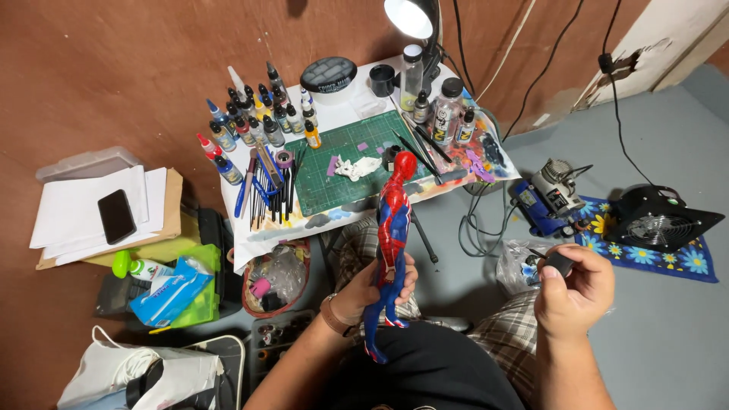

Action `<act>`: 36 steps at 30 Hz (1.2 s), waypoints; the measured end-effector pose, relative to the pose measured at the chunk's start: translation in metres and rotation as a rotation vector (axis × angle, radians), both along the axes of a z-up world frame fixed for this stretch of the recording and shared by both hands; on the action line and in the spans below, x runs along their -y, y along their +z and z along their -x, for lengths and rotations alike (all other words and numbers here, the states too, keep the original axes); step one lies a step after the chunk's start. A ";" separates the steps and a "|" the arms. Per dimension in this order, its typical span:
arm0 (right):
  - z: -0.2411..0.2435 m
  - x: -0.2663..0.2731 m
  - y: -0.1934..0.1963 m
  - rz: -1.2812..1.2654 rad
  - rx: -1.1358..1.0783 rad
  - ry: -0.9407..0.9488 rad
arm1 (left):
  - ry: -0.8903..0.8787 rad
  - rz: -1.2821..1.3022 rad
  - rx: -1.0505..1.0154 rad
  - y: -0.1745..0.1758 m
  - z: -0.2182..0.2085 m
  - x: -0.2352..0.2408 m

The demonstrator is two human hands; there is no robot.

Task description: Painting details on a Spider-Man action figure using a small brush

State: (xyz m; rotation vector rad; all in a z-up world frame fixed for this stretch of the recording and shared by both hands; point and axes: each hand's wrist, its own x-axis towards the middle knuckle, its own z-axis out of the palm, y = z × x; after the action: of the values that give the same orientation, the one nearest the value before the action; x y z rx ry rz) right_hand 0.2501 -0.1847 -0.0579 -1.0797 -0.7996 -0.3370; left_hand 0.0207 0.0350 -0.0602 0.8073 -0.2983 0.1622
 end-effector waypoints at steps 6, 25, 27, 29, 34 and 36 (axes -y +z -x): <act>-0.001 0.008 -0.010 0.017 -0.069 0.014 | -0.088 0.052 0.029 0.014 0.008 0.004; -0.006 0.029 -0.025 0.044 -0.185 -0.026 | 0.062 0.000 0.107 0.012 0.057 0.018; -0.004 0.027 -0.023 0.048 -0.229 -0.041 | 0.106 -0.036 0.061 0.013 0.062 0.021; -0.007 0.025 -0.025 0.045 -0.223 -0.051 | 0.145 -0.071 0.068 0.017 0.068 0.023; -0.016 0.027 -0.029 0.040 -0.220 -0.084 | 0.213 -0.313 0.069 0.030 0.078 0.022; -0.016 0.026 -0.028 0.067 -0.204 -0.086 | 0.261 -0.375 -0.056 0.033 0.081 0.026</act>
State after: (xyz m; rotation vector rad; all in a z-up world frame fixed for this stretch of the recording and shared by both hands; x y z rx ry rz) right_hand 0.2659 -0.2108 -0.0860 -1.1933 -0.5876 -0.2693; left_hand -0.0603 0.0094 -0.0275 1.2210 -0.1705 0.3342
